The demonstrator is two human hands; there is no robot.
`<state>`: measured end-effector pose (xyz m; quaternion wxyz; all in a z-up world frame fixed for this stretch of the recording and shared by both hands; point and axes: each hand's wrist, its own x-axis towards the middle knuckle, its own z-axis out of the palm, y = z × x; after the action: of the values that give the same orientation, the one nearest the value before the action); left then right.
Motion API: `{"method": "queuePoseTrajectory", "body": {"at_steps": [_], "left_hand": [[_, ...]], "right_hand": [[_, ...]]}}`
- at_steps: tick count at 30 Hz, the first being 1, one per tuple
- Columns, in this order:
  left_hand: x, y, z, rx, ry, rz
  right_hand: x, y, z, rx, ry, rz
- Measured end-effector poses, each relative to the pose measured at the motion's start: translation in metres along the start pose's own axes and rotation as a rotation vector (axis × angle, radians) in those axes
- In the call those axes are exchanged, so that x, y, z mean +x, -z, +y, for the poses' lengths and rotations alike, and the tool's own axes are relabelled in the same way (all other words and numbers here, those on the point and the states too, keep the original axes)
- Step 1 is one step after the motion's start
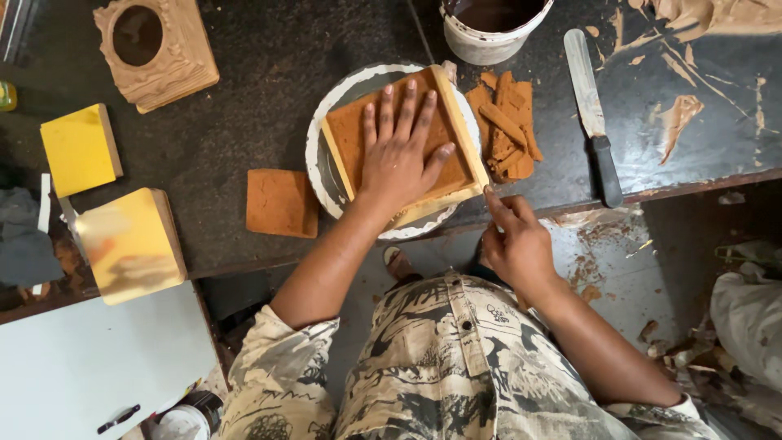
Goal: The person trims the edges of a square sponge cake layer with a knife on a turntable and then spreads chocolate frosting onto a counter with a palette knife.
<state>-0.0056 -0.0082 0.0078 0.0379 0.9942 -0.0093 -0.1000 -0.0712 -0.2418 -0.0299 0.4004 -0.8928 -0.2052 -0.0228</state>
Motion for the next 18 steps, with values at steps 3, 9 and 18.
{"method": "queuePoseTrajectory", "body": {"at_steps": [3, 9, 18], "left_hand": [[0.001, -0.001, 0.000, -0.021, -0.022, 0.010], [0.005, -0.006, 0.001, -0.022, -0.026, 0.025], [0.008, -0.002, 0.004, -0.010, 0.011, -0.025]], "right_hand": [[-0.004, 0.002, -0.003, -0.008, -0.002, -0.024], [-0.008, 0.013, -0.006, -0.057, 0.052, -0.041], [-0.011, 0.017, 0.003, -0.052, 0.073, -0.092]]}}
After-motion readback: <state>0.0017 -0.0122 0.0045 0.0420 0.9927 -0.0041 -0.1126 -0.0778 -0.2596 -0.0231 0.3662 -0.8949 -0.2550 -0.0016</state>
